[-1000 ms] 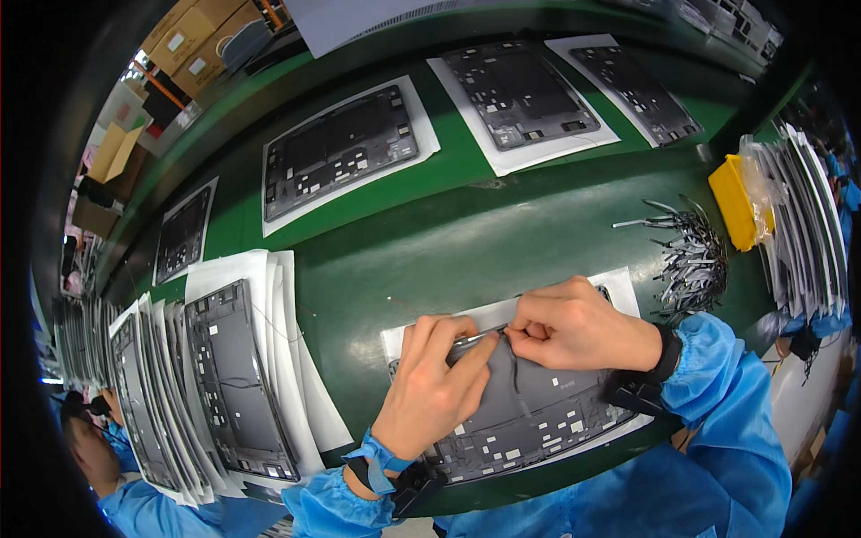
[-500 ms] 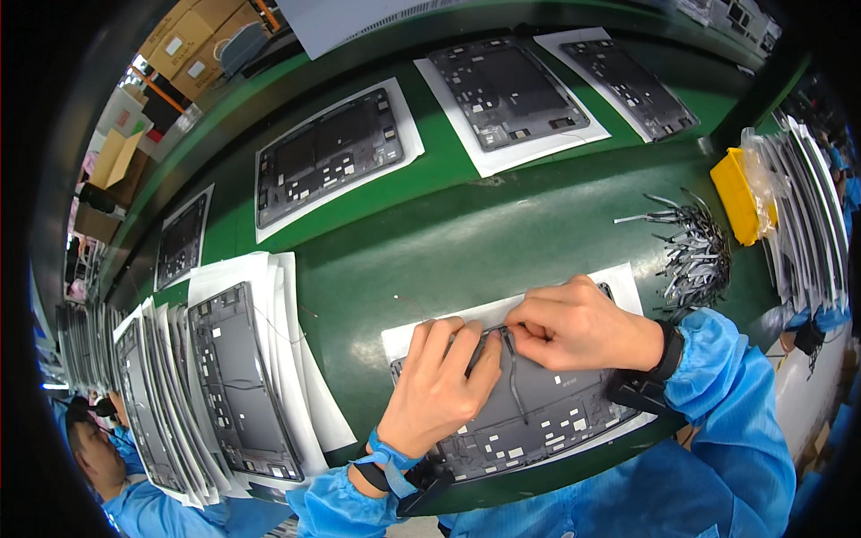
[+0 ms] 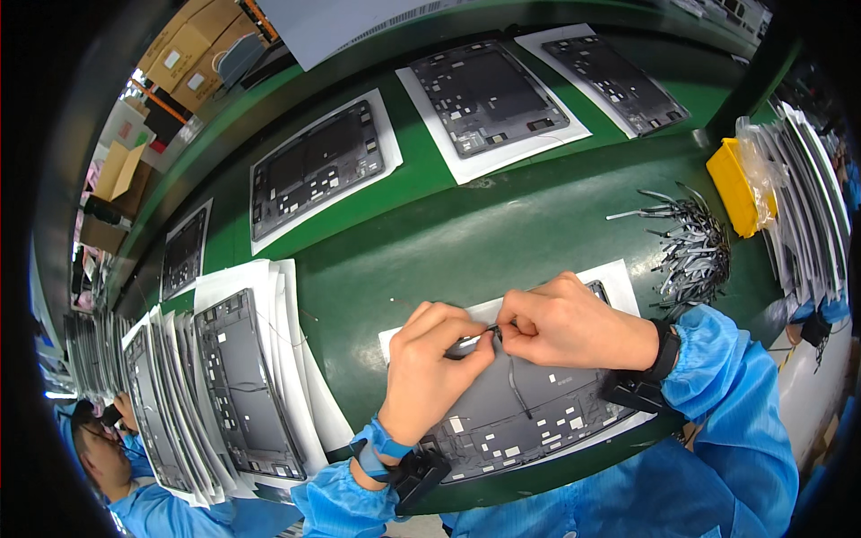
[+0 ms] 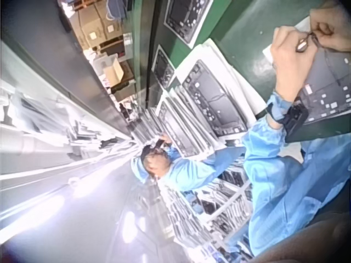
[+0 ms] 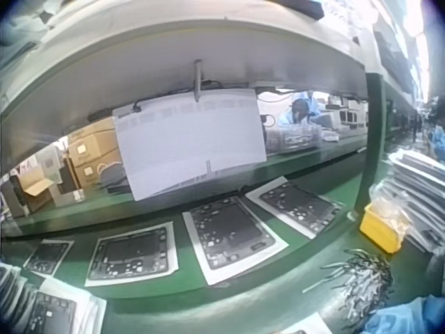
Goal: Manually routing cables, applying tape, and assembling internal components into tablet or laptop display back covers on a factory production conveyor belt line.
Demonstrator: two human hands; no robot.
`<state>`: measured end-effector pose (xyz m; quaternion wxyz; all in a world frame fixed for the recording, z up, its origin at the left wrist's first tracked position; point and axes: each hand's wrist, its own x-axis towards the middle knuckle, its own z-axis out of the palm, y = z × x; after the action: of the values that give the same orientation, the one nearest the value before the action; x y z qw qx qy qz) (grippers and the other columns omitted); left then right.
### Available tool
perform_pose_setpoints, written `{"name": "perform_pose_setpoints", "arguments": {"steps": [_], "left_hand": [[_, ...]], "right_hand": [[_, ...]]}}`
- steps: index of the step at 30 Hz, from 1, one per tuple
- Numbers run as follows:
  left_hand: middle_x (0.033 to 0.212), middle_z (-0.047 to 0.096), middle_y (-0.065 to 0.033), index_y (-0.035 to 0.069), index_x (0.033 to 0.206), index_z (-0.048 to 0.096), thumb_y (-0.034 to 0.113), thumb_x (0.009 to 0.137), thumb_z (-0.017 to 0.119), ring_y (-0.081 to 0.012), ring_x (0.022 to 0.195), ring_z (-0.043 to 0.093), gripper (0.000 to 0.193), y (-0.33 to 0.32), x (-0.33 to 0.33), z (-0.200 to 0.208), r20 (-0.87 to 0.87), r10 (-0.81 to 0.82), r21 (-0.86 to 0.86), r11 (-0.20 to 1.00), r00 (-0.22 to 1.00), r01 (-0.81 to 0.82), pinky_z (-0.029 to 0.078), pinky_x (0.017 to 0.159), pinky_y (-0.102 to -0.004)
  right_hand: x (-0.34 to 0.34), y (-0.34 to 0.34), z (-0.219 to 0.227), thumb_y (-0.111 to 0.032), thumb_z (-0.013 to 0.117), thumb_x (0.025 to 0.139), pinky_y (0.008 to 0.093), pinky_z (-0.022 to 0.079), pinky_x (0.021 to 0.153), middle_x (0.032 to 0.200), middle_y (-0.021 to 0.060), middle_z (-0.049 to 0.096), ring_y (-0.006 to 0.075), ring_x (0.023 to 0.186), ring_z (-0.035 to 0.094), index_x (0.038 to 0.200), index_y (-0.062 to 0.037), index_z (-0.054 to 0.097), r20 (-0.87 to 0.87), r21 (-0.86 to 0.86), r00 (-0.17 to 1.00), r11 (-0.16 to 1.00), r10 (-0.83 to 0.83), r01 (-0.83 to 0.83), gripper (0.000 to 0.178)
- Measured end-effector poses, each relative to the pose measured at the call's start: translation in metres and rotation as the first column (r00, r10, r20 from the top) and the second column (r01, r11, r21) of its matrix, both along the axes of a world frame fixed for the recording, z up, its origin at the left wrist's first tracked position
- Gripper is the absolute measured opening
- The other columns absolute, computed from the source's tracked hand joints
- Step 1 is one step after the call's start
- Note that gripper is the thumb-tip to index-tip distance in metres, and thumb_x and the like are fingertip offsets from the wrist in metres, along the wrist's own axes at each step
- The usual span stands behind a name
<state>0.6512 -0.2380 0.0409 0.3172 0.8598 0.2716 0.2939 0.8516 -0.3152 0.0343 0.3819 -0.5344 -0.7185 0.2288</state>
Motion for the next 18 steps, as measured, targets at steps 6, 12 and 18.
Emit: {"name": "perform_pose_setpoints", "arguments": {"steps": [6,12,18], "left_hand": [[0.080,0.069,-0.0077,0.001,0.079,0.072,-0.001,0.071,0.081,-0.0236,0.076,0.066,0.012,-0.001,0.011,0.004,-0.116,0.035,-0.059,0.997,0.993,-0.042,0.053,0.069,-0.0335],[0.080,0.069,-0.0076,0.001,0.079,0.072,0.000,0.071,0.081,-0.0227,0.076,0.066,0.012,-0.001,0.021,0.006,-0.103,0.036,-0.156,0.986,0.994,-0.052,0.052,0.068,-0.0338],[0.079,0.069,-0.0071,0.001,0.080,0.073,-0.001,0.071,0.081,-0.0220,0.075,0.065,0.012,-0.002,0.026,-0.002,-0.072,0.027,-0.087,0.996,0.997,-0.033,0.052,0.068,-0.0330]], "right_hand": [[0.008,-0.005,-0.004,-0.004,0.072,0.081,0.0418,0.049,0.050,0.057,0.0115,0.063,0.0332,0.051,0.064,0.082,-0.0008,0.062,-0.070,0.025,0.998,1.000,-0.001,0.003,0.011],[0.016,-0.007,-0.003,-0.003,0.072,0.081,0.0422,0.049,0.050,0.057,0.0116,0.062,0.0329,0.050,0.063,0.084,-0.0008,0.062,-0.056,0.003,0.998,1.000,-0.009,0.009,0.011],[0.020,-0.006,-0.002,-0.003,0.072,0.080,0.0428,0.050,0.051,0.058,0.0124,0.062,0.0349,0.053,0.064,0.084,-0.0009,0.061,-0.021,0.004,1.000,1.000,-0.003,0.003,0.012]]}}
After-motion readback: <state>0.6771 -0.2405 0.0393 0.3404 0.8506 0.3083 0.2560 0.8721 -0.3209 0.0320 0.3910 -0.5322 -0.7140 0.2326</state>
